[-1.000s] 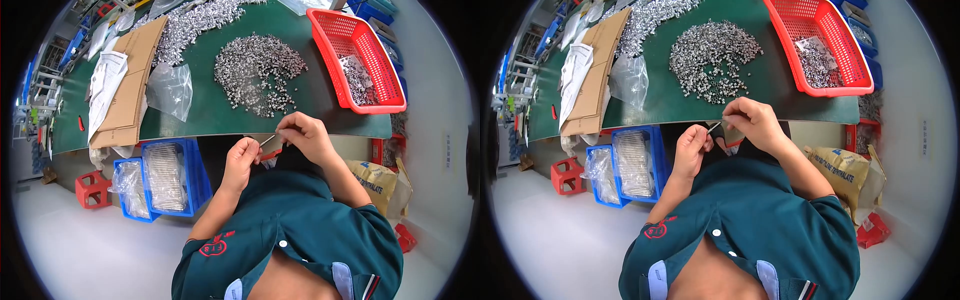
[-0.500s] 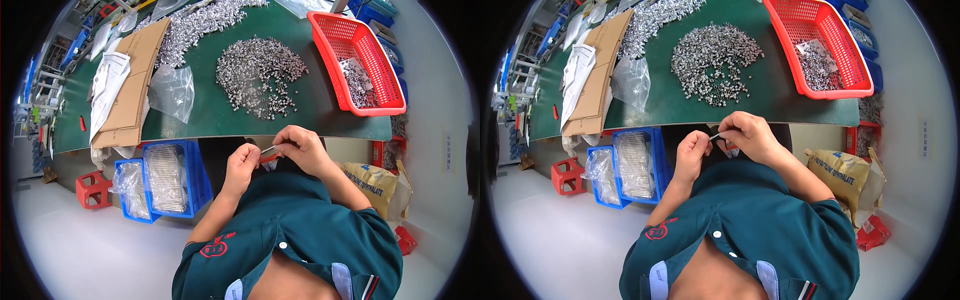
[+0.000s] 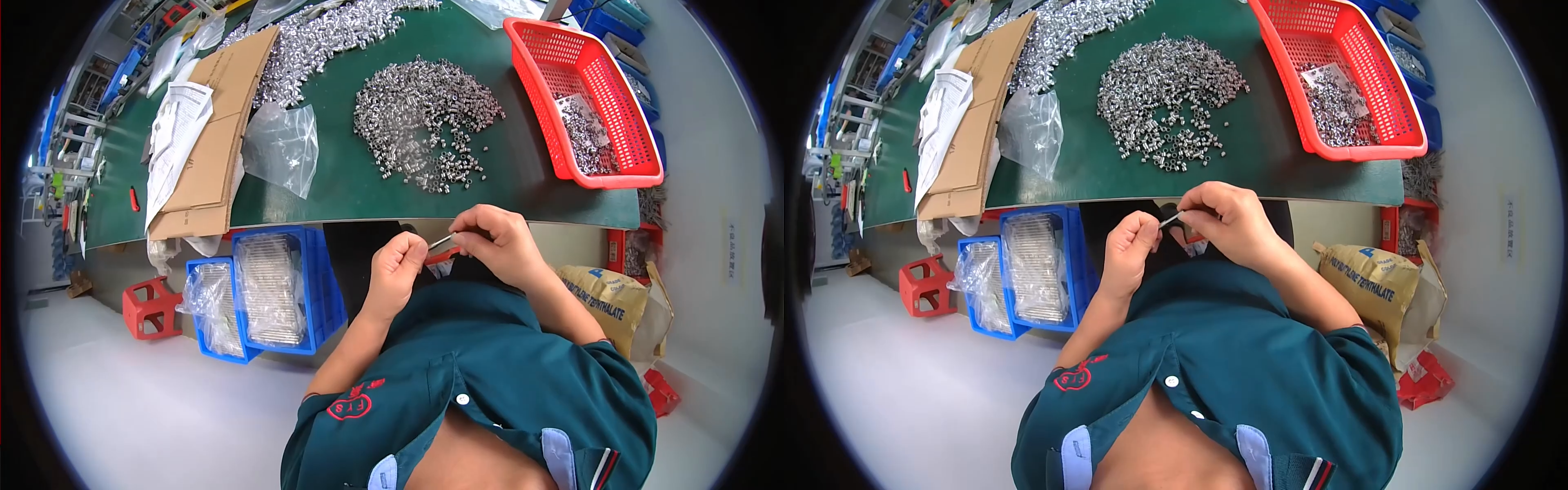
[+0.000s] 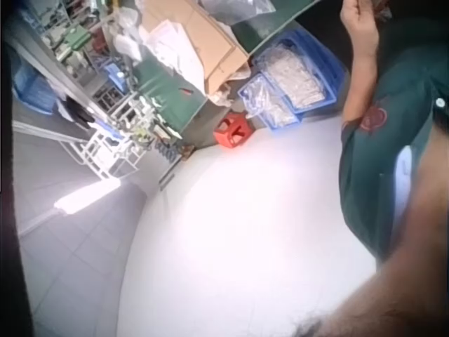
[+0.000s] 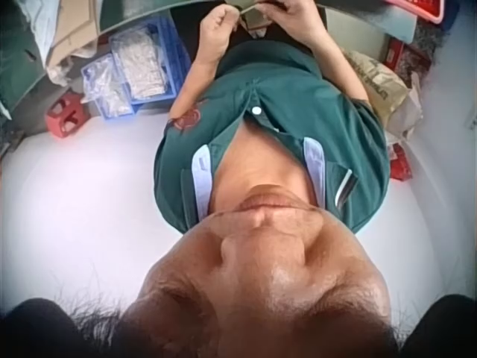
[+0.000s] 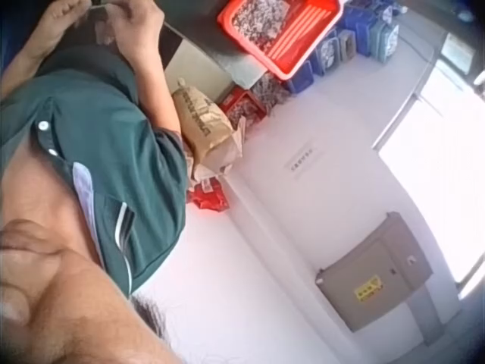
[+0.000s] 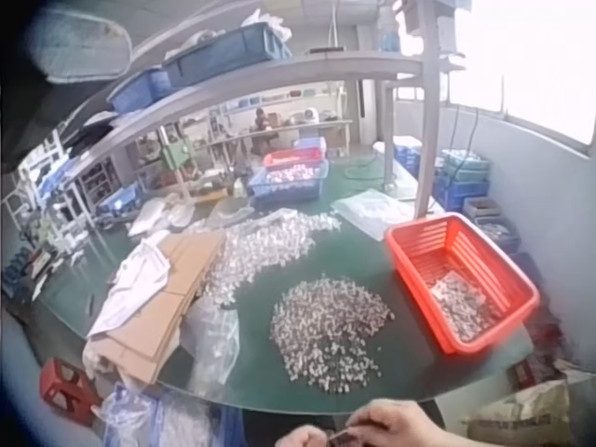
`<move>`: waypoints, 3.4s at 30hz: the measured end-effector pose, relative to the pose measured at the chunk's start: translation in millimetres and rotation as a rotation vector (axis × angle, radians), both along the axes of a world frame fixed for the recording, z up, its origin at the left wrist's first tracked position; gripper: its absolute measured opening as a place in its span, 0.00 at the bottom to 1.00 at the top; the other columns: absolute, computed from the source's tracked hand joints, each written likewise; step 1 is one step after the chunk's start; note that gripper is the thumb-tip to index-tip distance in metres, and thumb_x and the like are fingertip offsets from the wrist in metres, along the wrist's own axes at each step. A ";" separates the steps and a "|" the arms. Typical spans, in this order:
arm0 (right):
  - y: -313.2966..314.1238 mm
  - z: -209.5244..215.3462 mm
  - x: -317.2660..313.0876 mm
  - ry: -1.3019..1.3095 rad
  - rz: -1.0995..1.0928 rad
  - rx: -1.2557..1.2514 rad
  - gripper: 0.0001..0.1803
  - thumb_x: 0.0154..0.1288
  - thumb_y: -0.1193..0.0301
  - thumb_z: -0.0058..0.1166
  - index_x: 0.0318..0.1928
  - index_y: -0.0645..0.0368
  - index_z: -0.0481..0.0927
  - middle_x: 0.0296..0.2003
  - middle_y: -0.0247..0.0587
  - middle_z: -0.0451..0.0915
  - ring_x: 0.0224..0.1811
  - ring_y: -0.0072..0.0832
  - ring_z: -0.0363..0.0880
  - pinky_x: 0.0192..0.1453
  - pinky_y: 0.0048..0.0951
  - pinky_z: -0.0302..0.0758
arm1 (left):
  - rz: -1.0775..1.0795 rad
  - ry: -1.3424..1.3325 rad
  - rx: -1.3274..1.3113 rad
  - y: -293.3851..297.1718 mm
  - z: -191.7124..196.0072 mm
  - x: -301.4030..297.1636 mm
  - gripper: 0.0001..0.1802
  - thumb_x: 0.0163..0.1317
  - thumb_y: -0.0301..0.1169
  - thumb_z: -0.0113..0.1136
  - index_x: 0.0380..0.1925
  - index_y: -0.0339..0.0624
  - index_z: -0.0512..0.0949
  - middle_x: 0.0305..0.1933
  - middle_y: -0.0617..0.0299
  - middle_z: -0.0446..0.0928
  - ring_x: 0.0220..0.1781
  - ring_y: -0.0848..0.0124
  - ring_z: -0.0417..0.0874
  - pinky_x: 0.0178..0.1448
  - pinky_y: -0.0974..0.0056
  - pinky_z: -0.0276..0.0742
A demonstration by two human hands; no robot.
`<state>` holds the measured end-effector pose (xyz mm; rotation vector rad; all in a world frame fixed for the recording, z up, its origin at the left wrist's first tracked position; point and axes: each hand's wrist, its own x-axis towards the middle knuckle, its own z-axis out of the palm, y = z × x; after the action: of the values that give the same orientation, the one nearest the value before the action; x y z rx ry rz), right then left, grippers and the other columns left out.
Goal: Assembling small metal pins and components on a factory workbench.
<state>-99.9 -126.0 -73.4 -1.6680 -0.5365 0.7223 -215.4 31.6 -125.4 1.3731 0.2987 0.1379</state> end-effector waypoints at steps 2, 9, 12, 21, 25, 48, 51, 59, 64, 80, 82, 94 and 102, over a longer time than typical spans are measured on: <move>1.1 -2.6 4.0 -0.582 0.098 0.088 0.07 0.51 0.83 0.58 0.33 0.64 0.76 0.28 0.40 0.78 0.29 0.28 0.78 0.32 0.26 0.74 | -0.034 -0.028 -0.140 1.8 -0.3 0.1 0.12 0.66 0.34 0.52 0.27 0.39 0.71 0.24 0.68 0.68 0.26 0.79 0.65 0.32 0.74 0.61; 2.9 1.0 8.2 -0.696 0.178 0.280 0.06 0.51 0.82 0.56 0.31 0.63 0.76 0.27 0.41 0.77 0.27 0.34 0.78 0.30 0.28 0.74 | -0.155 0.004 -0.586 5.0 3.5 0.4 0.12 0.66 0.35 0.52 0.27 0.39 0.70 0.23 0.67 0.67 0.25 0.78 0.64 0.31 0.72 0.61; 3.3 -0.7 1.9 -0.655 0.107 0.167 0.04 0.53 0.80 0.57 0.31 0.62 0.76 0.27 0.39 0.77 0.25 0.31 0.78 0.29 0.27 0.74 | -0.029 -0.034 -0.231 0.0 4.5 -0.4 0.12 0.67 0.35 0.52 0.27 0.39 0.70 0.23 0.67 0.67 0.25 0.78 0.64 0.31 0.72 0.61; 11.8 -6.8 -13.4 0.000 0.068 0.122 0.08 0.54 0.79 0.60 0.35 0.64 0.78 0.27 0.38 0.77 0.26 0.21 0.77 0.30 0.23 0.73 | 0.046 -0.072 -0.120 -8.2 8.1 3.7 0.12 0.68 0.34 0.50 0.29 0.39 0.72 0.24 0.67 0.69 0.27 0.80 0.66 0.33 0.74 0.62; 4.4 -6.5 2.0 -0.513 -0.054 0.015 0.07 0.54 0.81 0.57 0.35 0.63 0.80 0.27 0.39 0.77 0.28 0.24 0.77 0.32 0.24 0.73 | 0.091 -0.066 -0.263 -5.9 4.9 2.2 0.12 0.68 0.34 0.50 0.28 0.38 0.72 0.25 0.69 0.68 0.26 0.82 0.65 0.33 0.75 0.62; -0.8 -21.1 37.4 -0.956 -0.131 -0.261 0.04 0.51 0.75 0.59 0.29 0.58 0.77 0.28 0.38 0.75 0.32 0.38 0.77 0.35 0.36 0.74 | 0.099 -0.045 -0.298 -3.7 1.1 7.2 0.12 0.68 0.33 0.49 0.28 0.38 0.72 0.26 0.68 0.70 0.26 0.81 0.65 0.33 0.74 0.62; 0.0 -22.0 37.1 -1.027 -0.104 -0.304 0.05 0.51 0.76 0.58 0.29 0.59 0.76 0.28 0.41 0.74 0.32 0.40 0.76 0.34 0.36 0.74 | 0.094 -0.054 -0.295 -2.8 -0.8 9.1 0.12 0.68 0.33 0.49 0.27 0.38 0.71 0.26 0.68 0.70 0.26 0.81 0.65 0.33 0.74 0.62; -0.6 -14.2 18.3 0.497 -0.105 0.367 0.05 0.63 0.74 0.54 0.36 0.63 0.74 0.28 0.36 0.76 0.27 0.18 0.71 0.29 0.19 0.68 | 0.091 -0.052 -0.250 -7.0 1.7 9.0 0.12 0.68 0.34 0.50 0.29 0.38 0.72 0.25 0.69 0.69 0.26 0.82 0.65 0.33 0.75 0.62; 6.3 -19.4 12.7 0.892 -0.022 0.510 0.05 0.63 0.73 0.53 0.35 0.62 0.74 0.28 0.35 0.75 0.26 0.19 0.69 0.28 0.20 0.66 | 0.092 -0.050 -0.162 -7.8 5.0 8.2 0.12 0.68 0.35 0.50 0.28 0.39 0.71 0.24 0.67 0.68 0.26 0.80 0.64 0.32 0.74 0.61; 11.0 -17.4 -0.9 0.782 -0.022 0.450 0.06 0.63 0.72 0.54 0.36 0.61 0.75 0.27 0.32 0.75 0.26 0.19 0.71 0.31 0.22 0.70 | 0.129 -0.048 0.134 -3.1 7.6 1.4 0.12 0.67 0.34 0.51 0.27 0.38 0.72 0.24 0.70 0.68 0.26 0.82 0.65 0.31 0.75 0.62; 11.4 -17.8 -2.2 0.705 -0.035 0.416 0.06 0.63 0.71 0.54 0.37 0.61 0.76 0.27 0.32 0.75 0.26 0.20 0.72 0.32 0.23 0.72 | 0.120 -0.050 0.073 -4.0 5.7 2.1 0.12 0.67 0.34 0.51 0.27 0.38 0.73 0.24 0.70 0.68 0.26 0.83 0.65 0.30 0.75 0.62; 11.9 -7.8 -7.3 -0.218 -0.098 0.050 0.03 0.60 0.77 0.57 0.34 0.63 0.78 0.30 0.31 0.77 0.27 0.16 0.73 0.31 0.19 0.71 | 0.107 -0.049 -0.163 -7.8 3.3 4.2 0.12 0.68 0.35 0.51 0.28 0.39 0.72 0.24 0.70 0.69 0.27 0.82 0.65 0.32 0.75 0.61; 13.8 -10.2 -13.9 0.155 -0.018 0.192 0.05 0.58 0.80 0.57 0.36 0.66 0.77 0.22 0.31 0.75 0.23 0.15 0.73 0.27 0.19 0.71 | 0.010 0.011 -0.398 -7.1 9.0 3.9 0.11 0.68 0.34 0.50 0.27 0.42 0.72 0.23 0.70 0.68 0.26 0.81 0.65 0.33 0.74 0.61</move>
<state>-113.8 -112.2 -83.6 -1.4248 -0.4652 0.7556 -211.6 24.4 -116.3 0.9784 0.3231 0.0737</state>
